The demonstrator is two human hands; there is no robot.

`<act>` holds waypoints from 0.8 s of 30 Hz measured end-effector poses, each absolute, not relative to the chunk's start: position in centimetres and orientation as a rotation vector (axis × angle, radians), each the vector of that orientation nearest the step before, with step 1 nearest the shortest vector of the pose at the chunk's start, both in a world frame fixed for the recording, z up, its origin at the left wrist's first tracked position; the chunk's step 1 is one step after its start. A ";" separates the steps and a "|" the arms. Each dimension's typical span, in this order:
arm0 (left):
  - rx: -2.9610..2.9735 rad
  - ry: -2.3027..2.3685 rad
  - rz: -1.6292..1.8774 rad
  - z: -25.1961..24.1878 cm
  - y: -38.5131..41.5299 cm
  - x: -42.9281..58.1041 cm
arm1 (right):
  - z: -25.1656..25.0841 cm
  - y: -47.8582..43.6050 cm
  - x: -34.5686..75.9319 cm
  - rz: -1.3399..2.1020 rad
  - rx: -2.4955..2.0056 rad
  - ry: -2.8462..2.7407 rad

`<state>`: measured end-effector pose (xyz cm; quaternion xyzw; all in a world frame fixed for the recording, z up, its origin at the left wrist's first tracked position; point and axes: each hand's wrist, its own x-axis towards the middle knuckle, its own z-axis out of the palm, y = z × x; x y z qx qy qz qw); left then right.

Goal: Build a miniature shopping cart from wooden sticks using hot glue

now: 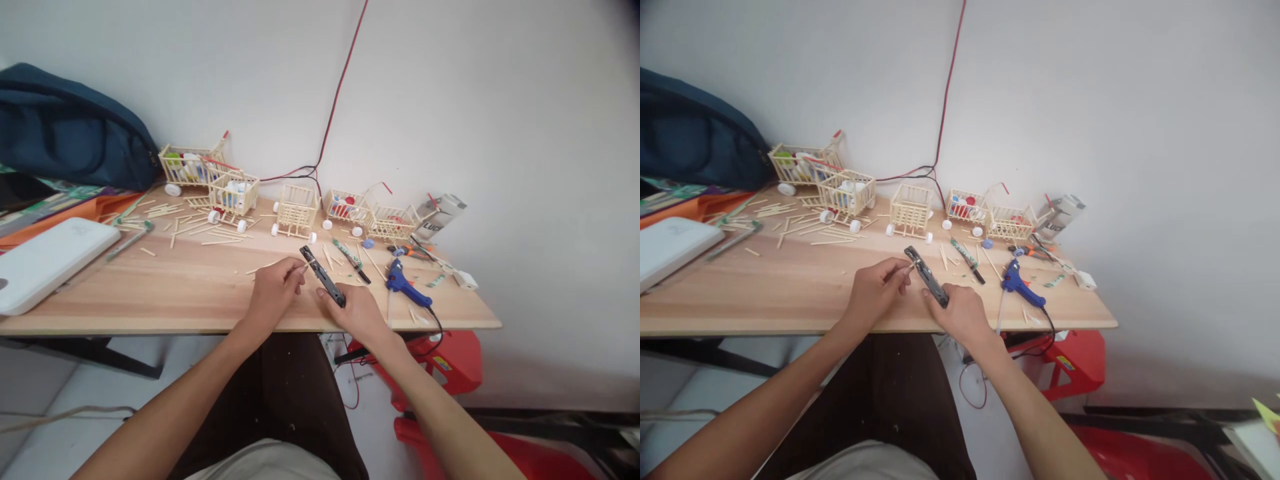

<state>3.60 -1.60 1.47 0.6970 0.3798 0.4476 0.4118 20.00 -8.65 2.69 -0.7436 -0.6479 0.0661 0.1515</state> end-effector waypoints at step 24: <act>1.434 0.819 1.083 1.7 -0.5 1.5 | 1.6 -8.3 21.7 0.762 -1.822 -1.173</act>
